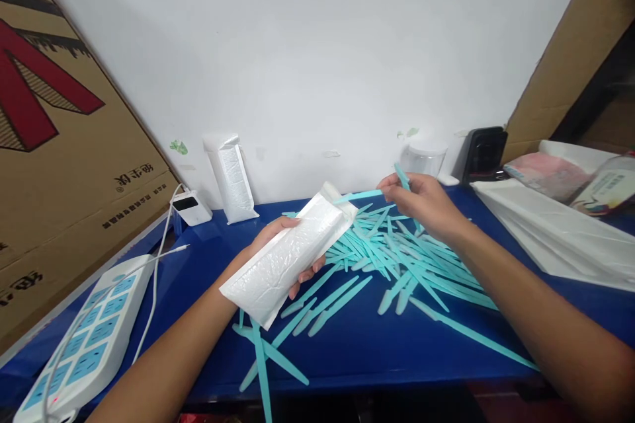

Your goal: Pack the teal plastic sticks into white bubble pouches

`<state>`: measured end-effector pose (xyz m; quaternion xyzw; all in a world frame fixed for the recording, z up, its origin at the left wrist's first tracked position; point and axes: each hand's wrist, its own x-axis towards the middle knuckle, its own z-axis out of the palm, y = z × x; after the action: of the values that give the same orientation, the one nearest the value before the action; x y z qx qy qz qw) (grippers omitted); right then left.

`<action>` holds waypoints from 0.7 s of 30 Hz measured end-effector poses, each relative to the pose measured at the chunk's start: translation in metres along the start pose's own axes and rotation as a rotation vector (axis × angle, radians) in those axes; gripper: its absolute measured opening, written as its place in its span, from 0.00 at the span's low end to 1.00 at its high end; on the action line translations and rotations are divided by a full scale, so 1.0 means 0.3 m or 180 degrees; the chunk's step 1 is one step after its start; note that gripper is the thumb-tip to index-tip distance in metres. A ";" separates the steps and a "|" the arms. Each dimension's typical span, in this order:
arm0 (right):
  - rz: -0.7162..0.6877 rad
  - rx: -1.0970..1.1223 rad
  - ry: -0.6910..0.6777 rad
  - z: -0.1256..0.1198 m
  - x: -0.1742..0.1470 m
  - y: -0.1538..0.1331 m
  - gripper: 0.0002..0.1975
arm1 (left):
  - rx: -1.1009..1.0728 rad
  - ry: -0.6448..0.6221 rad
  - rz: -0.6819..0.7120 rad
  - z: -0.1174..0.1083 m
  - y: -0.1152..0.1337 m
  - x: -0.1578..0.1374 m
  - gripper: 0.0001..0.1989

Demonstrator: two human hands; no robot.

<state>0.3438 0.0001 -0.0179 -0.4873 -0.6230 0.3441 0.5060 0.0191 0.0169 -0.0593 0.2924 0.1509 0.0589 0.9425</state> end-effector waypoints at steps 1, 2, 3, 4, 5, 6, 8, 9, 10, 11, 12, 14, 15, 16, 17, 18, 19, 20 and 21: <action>-0.0060 -0.0110 -0.0133 0.003 -0.004 -0.004 0.11 | 0.0021 -0.0002 -0.0019 0.001 -0.001 0.001 0.36; -0.0144 -0.0181 -0.0308 0.010 -0.011 -0.008 0.13 | 0.0040 0.0002 -0.0043 0.002 -0.003 0.003 0.37; -0.0236 -0.0207 -0.0513 0.019 -0.018 -0.012 0.15 | 0.0053 0.0012 -0.0069 0.002 -0.005 0.005 0.37; -0.0314 -0.0188 -0.0713 0.032 -0.026 -0.014 0.17 | 0.0061 0.0023 -0.0096 0.003 -0.007 0.006 0.37; -0.0357 -0.0133 -0.0896 0.045 -0.035 -0.015 0.19 | 0.0064 0.0032 -0.0121 0.003 -0.010 0.006 0.37; -0.0362 -0.0057 -0.1057 0.059 -0.043 -0.015 0.21 | 0.0062 0.0036 -0.0142 0.004 -0.012 0.007 0.38; -0.0298 0.0107 -0.1270 0.082 -0.057 -0.012 0.25 | 0.0072 0.0028 -0.0155 0.007 -0.014 0.005 0.38; -0.0254 0.0170 -0.1312 0.089 -0.062 -0.010 0.26 | 0.0093 0.0021 -0.0149 0.009 -0.014 0.004 0.38; -0.0229 0.0213 -0.1304 0.093 -0.065 -0.009 0.27 | 0.0122 0.0011 -0.0132 0.012 -0.014 0.002 0.38; -0.0227 0.0227 -0.1273 0.094 -0.067 -0.008 0.27 | 0.0151 -0.0002 -0.0100 0.015 -0.013 0.001 0.38; -0.0233 0.0213 -0.1233 0.092 -0.069 -0.008 0.26 | 0.0173 -0.0018 -0.0061 0.018 -0.013 -0.001 0.38; -0.0222 0.0192 -0.1217 0.085 -0.071 -0.013 0.25 | 0.0198 -0.0055 0.0025 0.025 -0.014 -0.002 0.37; -0.0196 0.0214 -0.1268 0.082 -0.072 -0.017 0.25 | 0.0202 -0.0062 0.0065 0.029 -0.015 -0.003 0.37; -0.0164 0.0259 -0.1336 0.080 -0.073 -0.022 0.25 | 0.0210 -0.0052 0.0097 0.034 -0.016 -0.003 0.37; -0.0138 0.0338 -0.1382 0.080 -0.075 -0.026 0.25 | 0.0225 -0.0012 0.0127 0.042 -0.016 -0.006 0.37; -0.0126 0.0449 -0.1363 0.080 -0.075 -0.030 0.24 | 0.0257 0.0055 0.0167 0.052 -0.014 -0.010 0.37; -0.0125 0.0569 -0.1261 0.081 -0.075 -0.033 0.24 | 0.0311 0.0143 0.0232 0.066 -0.009 -0.019 0.37; -0.0130 0.0680 -0.1080 0.081 -0.073 -0.035 0.23 | 0.0394 0.0247 0.0332 0.083 -0.001 -0.032 0.37; -0.0133 0.0776 -0.0846 0.080 -0.069 -0.036 0.22 | 0.0508 0.0375 0.0492 0.104 0.010 -0.050 0.36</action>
<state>0.3182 -0.0211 -0.0201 -0.3596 -0.6480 0.4679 0.4816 0.0148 -0.0002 -0.0294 0.3733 0.1871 0.1362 0.8984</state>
